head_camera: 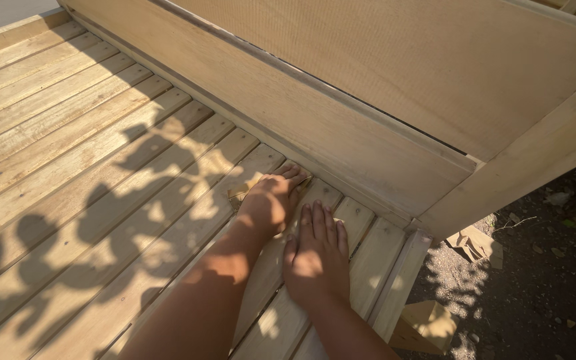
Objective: The person sands the slatted surface of a wooden furniture frame, moving a sanding block back and forth across the planks with one hand while the other hand steadies or rubs the wood. They work across different sections of the slatted seat, occasionally setting the block down and rubbing the surface by hand before resuming sanding.
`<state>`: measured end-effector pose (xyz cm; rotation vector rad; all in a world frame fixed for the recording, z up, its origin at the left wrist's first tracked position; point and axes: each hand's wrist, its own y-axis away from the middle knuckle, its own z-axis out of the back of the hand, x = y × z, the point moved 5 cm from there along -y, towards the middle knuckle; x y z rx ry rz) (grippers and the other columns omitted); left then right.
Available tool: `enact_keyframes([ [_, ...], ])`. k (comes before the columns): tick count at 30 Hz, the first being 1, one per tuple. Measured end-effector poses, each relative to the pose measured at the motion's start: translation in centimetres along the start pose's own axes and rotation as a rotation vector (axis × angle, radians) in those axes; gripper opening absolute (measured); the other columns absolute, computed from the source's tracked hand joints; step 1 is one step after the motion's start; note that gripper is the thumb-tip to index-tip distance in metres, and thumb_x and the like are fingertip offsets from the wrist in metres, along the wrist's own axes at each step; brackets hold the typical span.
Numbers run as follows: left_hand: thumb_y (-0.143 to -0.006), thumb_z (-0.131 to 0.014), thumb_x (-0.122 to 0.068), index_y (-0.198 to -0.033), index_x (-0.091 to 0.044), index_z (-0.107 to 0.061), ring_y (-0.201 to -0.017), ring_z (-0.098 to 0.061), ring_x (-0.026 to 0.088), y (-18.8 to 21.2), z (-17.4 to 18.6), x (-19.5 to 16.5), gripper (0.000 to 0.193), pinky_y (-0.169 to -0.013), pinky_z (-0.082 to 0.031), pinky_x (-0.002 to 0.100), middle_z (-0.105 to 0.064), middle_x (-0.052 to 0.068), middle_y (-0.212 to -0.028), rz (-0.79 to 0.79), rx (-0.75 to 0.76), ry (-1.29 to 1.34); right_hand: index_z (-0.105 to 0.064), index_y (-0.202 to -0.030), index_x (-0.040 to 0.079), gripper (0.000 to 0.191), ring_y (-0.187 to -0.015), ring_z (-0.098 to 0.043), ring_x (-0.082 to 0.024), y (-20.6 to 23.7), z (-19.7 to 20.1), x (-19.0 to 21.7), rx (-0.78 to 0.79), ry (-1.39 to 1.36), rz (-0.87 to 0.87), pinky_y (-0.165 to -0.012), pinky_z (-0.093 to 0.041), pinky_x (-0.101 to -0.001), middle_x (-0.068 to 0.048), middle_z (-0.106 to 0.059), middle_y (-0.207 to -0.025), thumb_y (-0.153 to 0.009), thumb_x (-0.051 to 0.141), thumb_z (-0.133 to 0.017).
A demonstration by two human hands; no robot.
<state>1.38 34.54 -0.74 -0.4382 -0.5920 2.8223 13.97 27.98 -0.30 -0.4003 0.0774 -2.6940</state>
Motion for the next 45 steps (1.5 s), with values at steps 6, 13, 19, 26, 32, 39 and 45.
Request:
enact_keyframes([
  [6,-0.093,-0.062,-0.016,-0.125,-0.014,-0.073,-0.138,-0.055,0.022,21.0,4.9,0.0,0.034,-0.112,-0.040,0.047,-0.068,0.005,-0.139,0.185,0.031,0.170,-0.029,-0.156,0.009,0.066,-0.154,-0.015,-0.022,-0.1,0.1,0.0,0.026,-0.023,-0.043,-0.124,-0.006,-0.0413,-0.010,-0.023,-0.166,-0.096,0.034,-0.041],
  [13,-0.092,-0.065,-0.026,-0.132,-0.016,-0.068,-0.135,-0.054,0.025,21.2,8.3,-1.0,0.042,-0.111,-0.042,0.045,-0.067,0.006,-0.135,0.229,0.039,0.132,-0.029,-0.158,0.009,0.067,-0.154,-0.016,-0.021,-0.1,0.2,0.2,0.005,-0.046,-0.031,-0.124,-0.006,-0.0416,-0.011,-0.024,-0.167,-0.097,0.033,-0.041],
  [19,-0.088,-0.066,-0.026,-0.141,-0.013,-0.059,-0.129,-0.050,0.034,7.9,6.0,-2.1,0.054,-0.108,-0.038,0.048,-0.058,0.012,-0.142,0.283,0.099,-0.091,-0.029,-0.156,0.009,0.064,-0.154,-0.015,-0.023,0.0,0.2,0.0,0.018,-0.018,-0.031,-0.123,-0.007,-0.0430,-0.011,-0.022,-0.166,-0.098,0.035,-0.039],
  [26,-0.091,-0.056,-0.012,-0.146,-0.005,-0.054,-0.147,-0.042,0.028,10.4,7.2,-1.2,0.055,-0.117,-0.036,0.045,-0.058,0.011,-0.147,-0.059,0.081,-0.332,-0.027,-0.157,0.014,0.064,-0.155,-0.014,-0.020,-0.3,0.3,-0.2,0.060,-0.020,-0.081,-0.125,-0.006,-0.0402,-0.006,-0.020,-0.167,-0.098,0.036,-0.039],
  [32,-0.095,-0.055,-0.027,-0.151,-0.029,-0.053,-0.149,-0.029,0.020,25.5,9.5,4.8,0.056,-0.122,-0.018,0.049,-0.048,-0.002,-0.159,0.483,0.289,-0.034,-0.021,-0.159,0.014,0.067,-0.155,-0.011,-0.019,-0.5,0.5,0.0,0.112,0.025,-0.086,-0.125,-0.004,-0.0394,-0.005,-0.016,-0.168,-0.099,0.037,-0.039],
  [39,-0.096,-0.047,-0.022,-0.137,-0.017,-0.054,-0.152,-0.028,0.019,14.2,6.5,2.4,0.042,-0.122,-0.017,0.054,-0.036,0.000,-0.170,0.089,0.478,-0.437,-0.022,-0.162,0.014,0.077,-0.153,-0.010,-0.022,-0.3,1.1,0.1,0.089,0.016,-0.057,-0.123,-0.004,-0.0399,-0.007,-0.017,-0.171,-0.098,0.050,-0.042],
  [45,-0.105,-0.036,-0.026,-0.149,-0.019,-0.048,-0.149,-0.029,0.022,0.1,0.4,3.9,0.046,-0.120,-0.024,0.051,-0.044,0.000,-0.156,0.336,0.220,-0.033,-0.026,-0.160,0.013,0.075,-0.153,-0.015,-0.024,-0.2,0.9,-0.1,0.032,0.032,-0.030,-0.123,-0.007,-0.0420,-0.009,-0.021,-0.169,-0.098,0.051,-0.043],
])
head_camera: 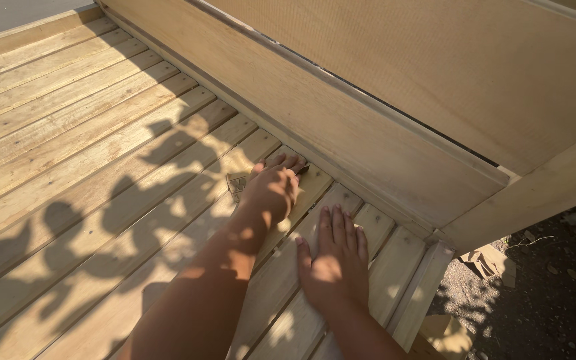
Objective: The person sands the slatted surface of a wooden furniture frame, moving a sanding block back and forth across the planks with one hand while the other hand steadies or rubs the wood. They work across different sections of the slatted seat, occasionally setting the block down and rubbing the surface by hand before resuming sanding.
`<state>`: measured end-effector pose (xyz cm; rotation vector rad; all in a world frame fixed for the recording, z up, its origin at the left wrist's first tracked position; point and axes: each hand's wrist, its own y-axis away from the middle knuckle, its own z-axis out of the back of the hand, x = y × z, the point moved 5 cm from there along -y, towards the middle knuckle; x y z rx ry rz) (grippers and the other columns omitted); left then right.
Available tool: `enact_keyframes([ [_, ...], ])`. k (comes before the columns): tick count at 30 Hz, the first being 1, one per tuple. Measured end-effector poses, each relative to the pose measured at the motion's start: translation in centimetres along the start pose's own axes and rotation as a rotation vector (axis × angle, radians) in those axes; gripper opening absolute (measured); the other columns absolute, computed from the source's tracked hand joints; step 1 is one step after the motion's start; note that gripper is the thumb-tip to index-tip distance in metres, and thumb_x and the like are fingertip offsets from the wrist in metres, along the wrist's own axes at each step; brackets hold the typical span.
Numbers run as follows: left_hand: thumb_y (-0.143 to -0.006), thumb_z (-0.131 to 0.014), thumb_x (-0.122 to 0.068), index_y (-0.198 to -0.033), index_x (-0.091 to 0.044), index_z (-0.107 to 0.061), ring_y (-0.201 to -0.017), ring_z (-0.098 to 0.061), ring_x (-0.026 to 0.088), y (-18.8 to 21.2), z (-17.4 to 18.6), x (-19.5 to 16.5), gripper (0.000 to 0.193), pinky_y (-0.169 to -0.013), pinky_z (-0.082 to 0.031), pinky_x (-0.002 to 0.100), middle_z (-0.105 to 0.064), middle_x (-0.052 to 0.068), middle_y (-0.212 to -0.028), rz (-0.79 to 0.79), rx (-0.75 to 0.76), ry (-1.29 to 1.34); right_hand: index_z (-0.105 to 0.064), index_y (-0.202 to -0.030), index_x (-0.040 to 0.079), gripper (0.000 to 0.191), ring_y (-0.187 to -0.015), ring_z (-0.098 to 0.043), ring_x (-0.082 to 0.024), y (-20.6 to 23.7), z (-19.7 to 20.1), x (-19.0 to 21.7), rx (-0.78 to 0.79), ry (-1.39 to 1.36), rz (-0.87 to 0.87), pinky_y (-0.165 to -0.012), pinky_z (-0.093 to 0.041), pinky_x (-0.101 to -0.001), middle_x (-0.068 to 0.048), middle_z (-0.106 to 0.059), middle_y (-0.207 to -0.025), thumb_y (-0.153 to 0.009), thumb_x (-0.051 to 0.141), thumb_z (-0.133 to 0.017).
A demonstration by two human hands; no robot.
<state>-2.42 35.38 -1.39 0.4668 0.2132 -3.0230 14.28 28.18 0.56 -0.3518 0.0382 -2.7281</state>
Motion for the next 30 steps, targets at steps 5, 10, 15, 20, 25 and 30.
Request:
enact_keyframes([
  [5,-0.104,-0.038,-0.025,-0.145,-0.022,-0.055,-0.150,-0.036,0.021,8.6,2.6,1.4,0.045,-0.122,-0.023,0.050,-0.048,-0.003,-0.153,0.014,-0.071,0.042,-0.027,-0.157,0.011,0.072,-0.153,-0.015,-0.025,-0.2,-0.1,-0.1,-0.003,0.002,0.007,-0.123,-0.007,-0.0420,-0.010,-0.021,-0.166,-0.099,0.051,-0.044],
  [10,-0.100,-0.053,-0.033,-0.134,-0.028,-0.069,-0.148,-0.046,0.012,24.4,4.9,7.8,0.038,-0.125,-0.030,0.043,-0.063,-0.010,-0.142,0.323,0.056,0.154,-0.026,-0.161,0.013,0.076,-0.153,-0.013,-0.024,-0.3,0.0,0.1,0.013,-0.006,0.000,-0.123,-0.005,-0.0406,-0.009,-0.020,-0.171,-0.097,0.049,-0.044],
  [15,-0.097,-0.050,-0.021,-0.136,-0.017,-0.066,-0.146,-0.043,0.025,21.6,5.7,6.1,0.042,-0.121,-0.024,0.053,-0.057,0.003,-0.150,0.019,-0.151,0.077,-0.024,-0.161,0.013,0.076,-0.156,-0.012,-0.025,-0.2,0.0,0.3,0.038,-0.010,-0.022,-0.122,-0.005,-0.0413,-0.008,-0.018,-0.171,-0.097,0.049,-0.043],
  [20,-0.102,-0.047,-0.024,-0.141,-0.024,-0.059,-0.152,-0.035,0.021,7.9,2.7,1.8,0.041,-0.126,-0.026,0.048,-0.049,-0.003,-0.154,0.000,-0.091,0.056,-0.027,-0.160,0.011,0.076,-0.157,-0.013,-0.027,0.1,0.2,0.3,0.002,-0.005,0.010,-0.121,-0.006,-0.0423,-0.011,-0.019,-0.170,-0.097,0.049,-0.044],
  [25,-0.107,-0.039,-0.028,-0.131,-0.019,-0.065,-0.154,-0.028,0.022,0.8,0.2,0.0,0.037,-0.126,-0.020,0.049,-0.044,-0.003,-0.159,0.021,0.094,0.010,-0.031,-0.156,0.020,0.066,-0.154,-0.014,-0.024,0.1,0.4,0.2,0.013,-0.018,0.001,-0.124,-0.006,-0.0421,-0.008,-0.020,-0.166,-0.098,0.048,-0.044],
  [30,-0.095,-0.044,-0.021,-0.144,-0.011,-0.057,-0.142,-0.037,0.025,14.7,3.9,3.2,0.052,-0.117,-0.022,0.052,-0.047,0.007,-0.156,-0.216,-0.186,-0.120,-0.028,-0.161,0.032,0.067,-0.155,-0.007,-0.022,-0.1,1.0,0.6,0.110,-0.004,-0.038,-0.124,-0.002,-0.0413,-0.002,-0.012,-0.172,-0.097,0.049,-0.042],
])
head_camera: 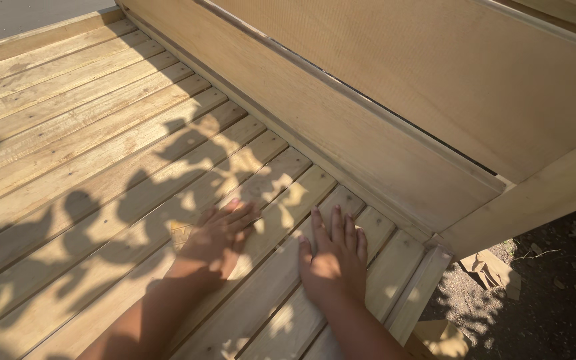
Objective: The person sands the slatted surface of a wooden furniture frame, moving a sanding block back and forth across the planks with one hand while the other hand steadies or rubs the wood. They work across different sections of the slatted seat, occasionally setting the block down and rubbing the surface by hand before resuming sanding.
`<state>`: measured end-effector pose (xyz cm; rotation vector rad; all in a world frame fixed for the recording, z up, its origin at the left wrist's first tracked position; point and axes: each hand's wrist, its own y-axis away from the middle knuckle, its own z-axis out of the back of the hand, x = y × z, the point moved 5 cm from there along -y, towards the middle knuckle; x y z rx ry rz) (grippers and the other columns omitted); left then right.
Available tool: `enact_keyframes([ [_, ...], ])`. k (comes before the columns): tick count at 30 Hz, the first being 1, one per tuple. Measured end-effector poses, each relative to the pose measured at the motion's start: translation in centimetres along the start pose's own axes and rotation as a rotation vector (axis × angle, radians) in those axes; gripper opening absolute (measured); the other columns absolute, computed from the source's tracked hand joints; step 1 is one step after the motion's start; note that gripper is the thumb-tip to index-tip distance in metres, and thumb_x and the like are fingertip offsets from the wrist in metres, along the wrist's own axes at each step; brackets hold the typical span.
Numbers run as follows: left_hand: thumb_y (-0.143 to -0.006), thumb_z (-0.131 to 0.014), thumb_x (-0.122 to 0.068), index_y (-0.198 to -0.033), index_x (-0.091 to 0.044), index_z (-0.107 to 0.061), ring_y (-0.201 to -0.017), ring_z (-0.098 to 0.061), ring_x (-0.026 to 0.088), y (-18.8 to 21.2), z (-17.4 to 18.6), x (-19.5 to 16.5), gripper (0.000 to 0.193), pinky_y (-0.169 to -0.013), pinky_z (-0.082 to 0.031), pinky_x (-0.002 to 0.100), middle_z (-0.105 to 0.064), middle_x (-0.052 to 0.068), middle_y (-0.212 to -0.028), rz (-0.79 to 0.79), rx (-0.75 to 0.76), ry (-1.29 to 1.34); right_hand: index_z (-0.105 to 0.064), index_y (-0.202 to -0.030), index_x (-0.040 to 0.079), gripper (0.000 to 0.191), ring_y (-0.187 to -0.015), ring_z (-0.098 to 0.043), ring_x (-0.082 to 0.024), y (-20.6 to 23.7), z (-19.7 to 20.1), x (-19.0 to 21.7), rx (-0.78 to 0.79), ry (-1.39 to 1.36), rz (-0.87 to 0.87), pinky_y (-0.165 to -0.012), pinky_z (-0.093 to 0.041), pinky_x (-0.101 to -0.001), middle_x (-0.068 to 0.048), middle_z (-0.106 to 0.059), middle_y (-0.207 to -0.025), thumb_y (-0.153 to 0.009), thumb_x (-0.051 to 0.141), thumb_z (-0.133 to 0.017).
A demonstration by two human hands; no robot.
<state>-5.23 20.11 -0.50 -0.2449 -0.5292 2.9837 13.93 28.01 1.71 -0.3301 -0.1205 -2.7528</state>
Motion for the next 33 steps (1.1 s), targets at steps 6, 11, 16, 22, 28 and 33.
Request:
enact_keyframes([
  [6,-0.092,-0.061,-0.026,-0.135,-0.031,-0.069,-0.148,-0.039,0.016,14.1,3.3,3.6,0.044,-0.124,-0.024,0.050,-0.061,-0.009,-0.145,0.472,0.134,0.191,-0.006,-0.164,0.027,0.077,-0.154,0.013,-0.032,-1.1,-0.4,2.4,0.224,0.071,-0.122,-0.123,0.009,-0.0501,0.004,0.005,-0.173,-0.098,0.057,-0.032],
  [11,-0.096,-0.044,-0.016,-0.139,-0.015,-0.062,-0.148,-0.038,0.025,3.7,1.1,0.8,0.047,-0.120,-0.022,0.052,-0.051,0.004,-0.153,0.279,0.046,0.217,-0.002,-0.162,0.020,0.077,-0.154,0.013,-0.037,-2.1,-0.9,4.2,0.143,0.021,-0.144,-0.123,0.007,-0.0542,-0.002,0.005,-0.170,-0.099,0.056,-0.027],
  [16,-0.108,-0.040,-0.027,-0.146,-0.015,-0.056,-0.149,-0.037,0.024,-11.1,-4.1,-1.0,0.043,-0.122,-0.025,0.050,-0.054,0.002,-0.150,0.289,0.068,0.272,-0.006,-0.163,0.018,0.078,-0.155,0.011,-0.040,-1.9,-1.6,3.8,0.127,0.031,-0.115,-0.122,0.005,-0.0571,-0.008,0.001,-0.170,-0.099,0.054,-0.034],
  [22,-0.098,-0.047,-0.032,-0.141,-0.018,-0.055,-0.149,-0.030,0.026,-6.1,-1.9,-1.2,0.046,-0.120,-0.021,0.052,-0.047,0.002,-0.155,0.157,0.189,0.020,-0.010,-0.163,0.019,0.072,-0.156,0.006,-0.039,-2.3,-1.9,3.5,0.063,0.012,-0.106,-0.122,0.004,-0.0564,-0.007,-0.002,-0.172,-0.100,0.045,-0.035],
  [28,-0.089,-0.058,-0.027,-0.133,-0.025,-0.070,-0.142,-0.047,0.020,10.4,3.5,2.6,0.046,-0.124,-0.022,0.053,-0.064,-0.005,-0.144,0.286,0.134,0.199,-0.009,-0.161,0.019,0.067,-0.155,0.007,-0.037,-2.6,-2.7,3.7,0.059,-0.002,-0.094,-0.121,0.007,-0.0561,-0.007,0.000,-0.172,-0.101,0.040,-0.029],
  [33,-0.095,-0.050,-0.020,-0.137,-0.015,-0.064,-0.144,-0.043,0.026,4.7,2.0,1.2,0.045,-0.118,-0.027,0.055,-0.057,0.004,-0.147,0.291,0.049,0.227,-0.009,-0.161,0.017,0.067,-0.155,0.007,-0.036,-2.4,-2.9,3.8,0.037,-0.021,-0.088,-0.121,0.007,-0.0567,-0.008,0.000,-0.173,-0.101,0.040,-0.029],
])
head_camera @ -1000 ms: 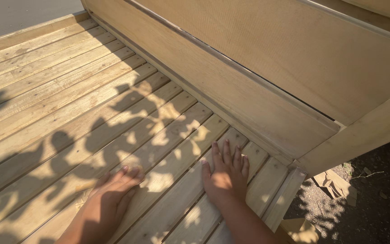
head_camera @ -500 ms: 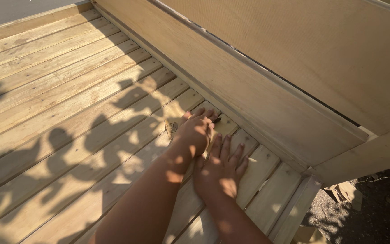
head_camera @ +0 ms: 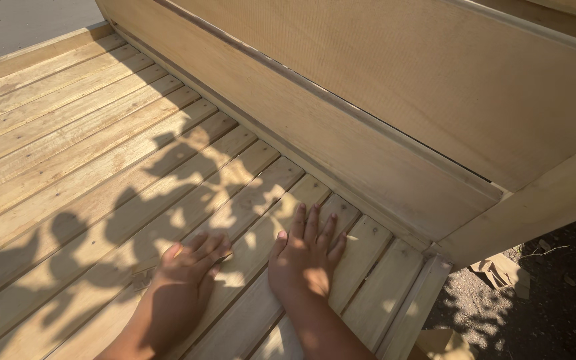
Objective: The person sands the slatted surface of a wooden furniture frame, moving a sanding block back and forth across the planks with one hand while the other hand steadies or rubs the wood. They work across different sections of the slatted seat, occasionally setting the block down and rubbing the surface by hand before resuming sanding.
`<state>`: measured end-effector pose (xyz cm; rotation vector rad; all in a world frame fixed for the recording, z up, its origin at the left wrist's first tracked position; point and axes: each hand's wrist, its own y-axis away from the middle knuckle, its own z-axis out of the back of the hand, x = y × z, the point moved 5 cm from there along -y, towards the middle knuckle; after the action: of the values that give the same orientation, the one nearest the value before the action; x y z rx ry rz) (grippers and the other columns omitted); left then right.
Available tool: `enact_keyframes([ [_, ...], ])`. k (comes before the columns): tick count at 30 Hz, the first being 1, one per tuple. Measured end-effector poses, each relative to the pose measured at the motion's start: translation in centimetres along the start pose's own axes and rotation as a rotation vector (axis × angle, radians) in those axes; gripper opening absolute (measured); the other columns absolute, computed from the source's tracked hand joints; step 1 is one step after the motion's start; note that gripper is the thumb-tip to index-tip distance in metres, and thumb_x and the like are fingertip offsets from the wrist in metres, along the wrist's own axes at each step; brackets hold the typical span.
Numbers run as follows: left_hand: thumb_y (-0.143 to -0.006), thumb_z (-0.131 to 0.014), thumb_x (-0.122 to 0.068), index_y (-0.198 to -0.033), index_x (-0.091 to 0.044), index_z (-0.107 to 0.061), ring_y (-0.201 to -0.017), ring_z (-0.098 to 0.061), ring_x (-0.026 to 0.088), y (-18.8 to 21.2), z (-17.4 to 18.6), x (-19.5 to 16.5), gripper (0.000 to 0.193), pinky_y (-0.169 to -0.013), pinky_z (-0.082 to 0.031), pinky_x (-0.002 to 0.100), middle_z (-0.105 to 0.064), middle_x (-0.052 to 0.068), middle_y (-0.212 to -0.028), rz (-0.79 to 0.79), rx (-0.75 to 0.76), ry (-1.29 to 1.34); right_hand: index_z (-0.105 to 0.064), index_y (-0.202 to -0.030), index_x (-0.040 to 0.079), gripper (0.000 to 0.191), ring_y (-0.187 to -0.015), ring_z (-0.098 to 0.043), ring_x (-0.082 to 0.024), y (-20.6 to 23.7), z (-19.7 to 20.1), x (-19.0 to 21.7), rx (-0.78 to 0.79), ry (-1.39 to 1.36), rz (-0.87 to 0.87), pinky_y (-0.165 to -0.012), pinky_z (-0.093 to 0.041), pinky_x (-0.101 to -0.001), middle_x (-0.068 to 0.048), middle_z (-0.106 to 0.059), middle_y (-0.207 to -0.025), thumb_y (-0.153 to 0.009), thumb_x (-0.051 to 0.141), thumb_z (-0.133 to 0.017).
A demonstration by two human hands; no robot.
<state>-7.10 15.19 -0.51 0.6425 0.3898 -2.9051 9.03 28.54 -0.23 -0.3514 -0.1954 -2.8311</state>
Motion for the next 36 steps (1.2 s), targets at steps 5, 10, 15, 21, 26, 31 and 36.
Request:
enact_keyframes([
  [5,-0.103,-0.048,-0.018,-0.140,-0.012,-0.061,-0.148,-0.034,0.024,-14.7,-7.0,-4.0,0.040,-0.120,-0.023,0.049,-0.053,0.003,-0.151,-0.107,0.040,-0.070,-0.011,-0.165,0.018,0.070,-0.154,0.007,-0.036,0.1,0.1,-0.2,-0.016,-0.007,0.013,-0.120,0.006,-0.0568,-0.008,-0.001,-0.174,-0.101,0.040,-0.029],
  [10,-0.103,-0.047,-0.021,-0.128,-0.013,-0.068,-0.148,-0.036,0.023,-17.9,-8.2,-4.7,0.034,-0.117,-0.026,0.048,-0.054,0.003,-0.150,-0.134,0.082,-0.062,-0.011,-0.162,0.019,0.067,-0.156,0.006,-0.037,0.0,0.0,-0.4,0.009,0.020,0.012,-0.120,0.005,-0.0566,-0.007,-0.002,-0.171,-0.101,0.042,-0.028],
  [15,-0.097,-0.047,-0.016,-0.141,-0.014,-0.062,-0.148,-0.036,0.031,-3.6,-0.8,-2.0,0.047,-0.117,-0.017,0.057,-0.055,0.007,-0.154,-0.137,0.049,-0.067,-0.011,-0.162,0.021,0.067,-0.156,0.005,-0.035,-0.6,-0.3,-0.7,0.002,0.043,-0.032,-0.122,0.004,-0.0563,-0.005,-0.002,-0.171,-0.101,0.044,-0.028],
  [21,-0.094,-0.062,-0.024,-0.142,-0.027,-0.068,-0.143,-0.045,0.019,7.1,2.0,3.5,0.048,-0.123,-0.020,0.051,-0.066,-0.008,-0.144,0.239,0.150,-0.034,-0.011,-0.161,0.023,0.068,-0.154,0.005,-0.034,-1.1,-0.8,-0.9,-0.034,0.082,-0.022,-0.121,0.003,-0.0566,-0.004,-0.003,-0.169,-0.099,0.044,-0.027],
  [26,-0.092,-0.053,-0.014,-0.142,-0.010,-0.058,-0.148,-0.036,0.032,-5.9,-1.8,-2.3,0.050,-0.116,-0.020,0.053,-0.055,0.006,-0.146,-0.237,0.015,-0.101,-0.014,-0.161,0.019,0.069,-0.155,0.002,-0.035,-0.8,-0.9,-1.0,-0.063,0.063,-0.009,-0.120,0.001,-0.0578,-0.006,-0.007,-0.170,-0.099,0.046,-0.028],
  [31,-0.100,-0.046,-0.025,-0.151,-0.022,-0.048,-0.152,-0.027,0.027,-18.7,-8.2,-4.5,0.051,-0.123,-0.017,0.051,-0.041,-0.003,-0.160,-0.141,0.152,-0.239,-0.014,-0.160,0.018,0.066,-0.154,0.005,-0.037,-0.4,-0.5,-1.0,-0.040,0.087,0.023,-0.120,0.003,-0.0573,-0.008,-0.006,-0.169,-0.101,0.044,-0.027],
  [36,-0.103,-0.039,-0.030,-0.148,-0.028,-0.051,-0.156,-0.022,0.021,-14.1,-6.5,-4.0,0.047,-0.123,-0.013,0.051,-0.038,-0.009,-0.164,-0.095,0.179,-0.161,-0.009,-0.161,0.020,0.067,-0.155,0.007,-0.035,-0.3,-0.2,-0.8,0.012,0.039,-0.004,-0.121,0.006,-0.0564,-0.006,-0.003,-0.173,-0.101,0.044,-0.025],
])
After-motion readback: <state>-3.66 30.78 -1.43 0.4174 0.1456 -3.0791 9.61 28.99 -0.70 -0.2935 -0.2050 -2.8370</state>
